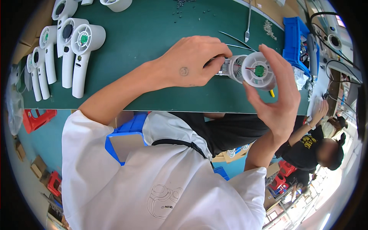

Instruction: Assembling small battery-operated hand-held fans at a manual assembly station.

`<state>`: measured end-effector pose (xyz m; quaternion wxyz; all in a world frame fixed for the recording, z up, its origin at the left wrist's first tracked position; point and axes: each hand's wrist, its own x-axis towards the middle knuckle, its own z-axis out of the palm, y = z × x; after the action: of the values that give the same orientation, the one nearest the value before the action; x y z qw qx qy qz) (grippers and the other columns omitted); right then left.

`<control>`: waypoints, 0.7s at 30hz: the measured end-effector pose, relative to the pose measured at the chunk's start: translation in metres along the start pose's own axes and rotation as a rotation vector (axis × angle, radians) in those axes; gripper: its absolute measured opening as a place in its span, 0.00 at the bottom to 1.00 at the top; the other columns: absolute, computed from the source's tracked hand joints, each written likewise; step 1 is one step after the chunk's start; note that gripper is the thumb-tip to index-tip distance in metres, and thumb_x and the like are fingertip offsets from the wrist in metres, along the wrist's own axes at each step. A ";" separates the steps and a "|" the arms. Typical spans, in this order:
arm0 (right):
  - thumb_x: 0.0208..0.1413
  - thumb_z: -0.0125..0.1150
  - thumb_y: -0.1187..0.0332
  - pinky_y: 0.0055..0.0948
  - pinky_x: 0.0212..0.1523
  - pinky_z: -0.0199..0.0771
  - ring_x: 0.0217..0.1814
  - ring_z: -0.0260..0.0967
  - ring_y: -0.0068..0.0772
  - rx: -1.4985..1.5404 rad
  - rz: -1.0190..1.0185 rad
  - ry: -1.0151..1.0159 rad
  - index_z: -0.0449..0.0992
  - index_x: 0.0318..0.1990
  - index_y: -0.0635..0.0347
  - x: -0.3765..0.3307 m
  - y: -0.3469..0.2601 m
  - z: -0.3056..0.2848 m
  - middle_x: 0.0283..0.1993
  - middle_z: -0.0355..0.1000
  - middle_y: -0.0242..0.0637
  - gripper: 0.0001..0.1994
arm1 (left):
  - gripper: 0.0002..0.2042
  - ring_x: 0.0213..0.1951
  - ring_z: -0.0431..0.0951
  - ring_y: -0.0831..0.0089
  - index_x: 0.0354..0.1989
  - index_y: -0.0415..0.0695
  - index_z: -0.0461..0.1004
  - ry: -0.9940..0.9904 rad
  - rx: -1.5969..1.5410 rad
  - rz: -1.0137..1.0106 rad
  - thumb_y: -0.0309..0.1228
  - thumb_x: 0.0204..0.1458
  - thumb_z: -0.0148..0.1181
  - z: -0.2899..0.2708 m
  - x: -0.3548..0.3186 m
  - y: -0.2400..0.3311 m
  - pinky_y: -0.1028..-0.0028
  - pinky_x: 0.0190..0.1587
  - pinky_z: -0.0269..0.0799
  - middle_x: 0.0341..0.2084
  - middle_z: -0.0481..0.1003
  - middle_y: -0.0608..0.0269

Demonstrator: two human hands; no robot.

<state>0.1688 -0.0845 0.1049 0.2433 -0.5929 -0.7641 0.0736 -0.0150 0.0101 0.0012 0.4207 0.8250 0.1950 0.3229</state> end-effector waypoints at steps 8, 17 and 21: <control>0.36 0.72 0.79 0.32 0.49 0.73 0.50 0.72 0.42 -0.011 -0.017 -0.003 0.73 0.55 0.61 0.001 -0.001 0.009 0.52 0.72 0.45 0.32 | 0.08 0.31 0.76 0.58 0.39 0.37 0.76 -0.041 -0.023 -0.047 0.22 0.51 0.55 -0.004 0.002 0.005 0.65 0.32 0.71 0.29 0.76 0.53; 0.37 0.72 0.79 0.32 0.50 0.73 0.51 0.72 0.43 0.049 0.018 0.024 0.73 0.54 0.63 0.000 -0.002 0.011 0.53 0.71 0.46 0.30 | 0.04 0.30 0.75 0.59 0.34 0.37 0.72 -0.007 -0.015 -0.098 0.23 0.51 0.56 0.004 0.000 0.003 0.66 0.33 0.71 0.29 0.75 0.54; 0.35 0.70 0.80 0.34 0.46 0.74 0.50 0.71 0.44 0.073 -0.049 0.032 0.73 0.54 0.58 0.001 0.001 0.014 0.53 0.69 0.42 0.31 | 0.05 0.31 0.74 0.59 0.29 0.39 0.71 0.119 0.207 0.059 0.25 0.47 0.59 0.011 -0.003 0.006 0.64 0.35 0.69 0.27 0.72 0.57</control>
<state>0.1631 -0.0803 0.0923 0.2786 -0.5657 -0.7713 0.0861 -0.0098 -0.0013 0.0001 0.3114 0.8489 0.2274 0.3616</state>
